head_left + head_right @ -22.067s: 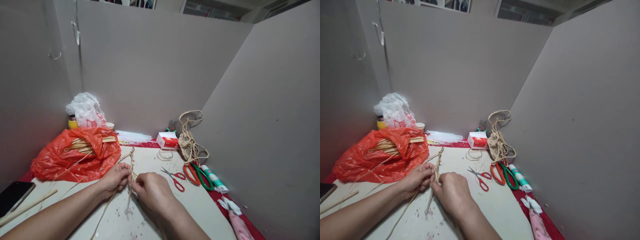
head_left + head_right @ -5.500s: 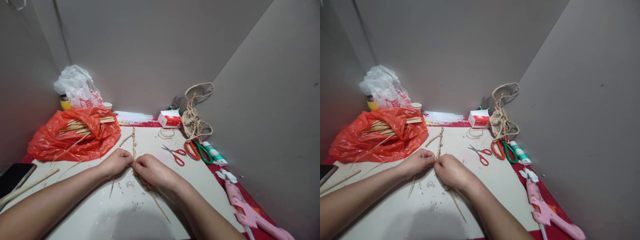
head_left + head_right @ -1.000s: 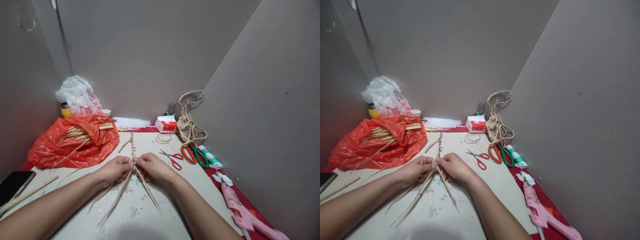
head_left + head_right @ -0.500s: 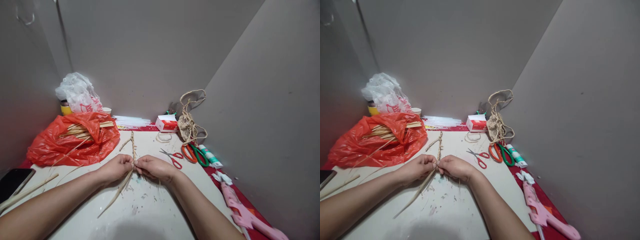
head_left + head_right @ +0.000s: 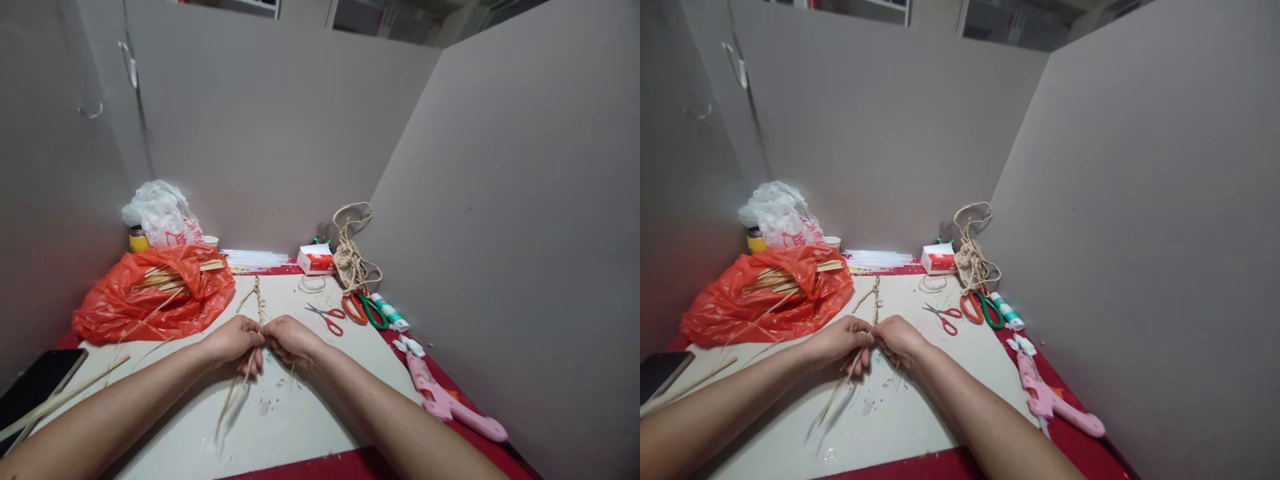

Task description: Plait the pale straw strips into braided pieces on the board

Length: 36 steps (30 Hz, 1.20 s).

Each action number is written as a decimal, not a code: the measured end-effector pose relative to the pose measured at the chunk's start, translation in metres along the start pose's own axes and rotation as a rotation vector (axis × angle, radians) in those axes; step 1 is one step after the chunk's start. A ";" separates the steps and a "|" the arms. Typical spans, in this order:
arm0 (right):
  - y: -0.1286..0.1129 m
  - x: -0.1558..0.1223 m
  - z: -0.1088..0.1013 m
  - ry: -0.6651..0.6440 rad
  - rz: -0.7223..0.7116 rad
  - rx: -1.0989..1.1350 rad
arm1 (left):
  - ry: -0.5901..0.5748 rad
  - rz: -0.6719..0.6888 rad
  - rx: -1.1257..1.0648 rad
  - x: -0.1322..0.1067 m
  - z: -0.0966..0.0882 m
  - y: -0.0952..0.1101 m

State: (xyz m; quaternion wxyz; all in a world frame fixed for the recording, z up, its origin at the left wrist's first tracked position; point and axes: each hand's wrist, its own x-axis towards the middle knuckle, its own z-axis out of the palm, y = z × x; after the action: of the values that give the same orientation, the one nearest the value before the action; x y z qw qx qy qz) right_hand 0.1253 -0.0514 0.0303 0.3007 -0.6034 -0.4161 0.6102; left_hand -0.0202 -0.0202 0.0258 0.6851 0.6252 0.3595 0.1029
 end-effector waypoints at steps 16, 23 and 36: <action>0.014 -0.007 0.005 -0.142 -0.017 0.203 | 0.458 0.104 0.270 -0.040 -0.002 0.004; 0.013 -0.009 0.001 -0.229 -0.048 0.185 | 0.380 0.075 -0.109 -0.008 0.013 -0.006; 0.015 -0.005 -0.014 -0.140 -0.212 -0.229 | 0.290 0.068 0.161 -0.005 0.009 -0.006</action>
State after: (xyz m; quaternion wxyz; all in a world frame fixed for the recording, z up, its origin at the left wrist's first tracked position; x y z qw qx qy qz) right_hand 0.1414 -0.0613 0.0209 0.2631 -0.5423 -0.5643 0.5642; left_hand -0.0197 -0.0310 0.0218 0.5699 0.6685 0.4402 0.1859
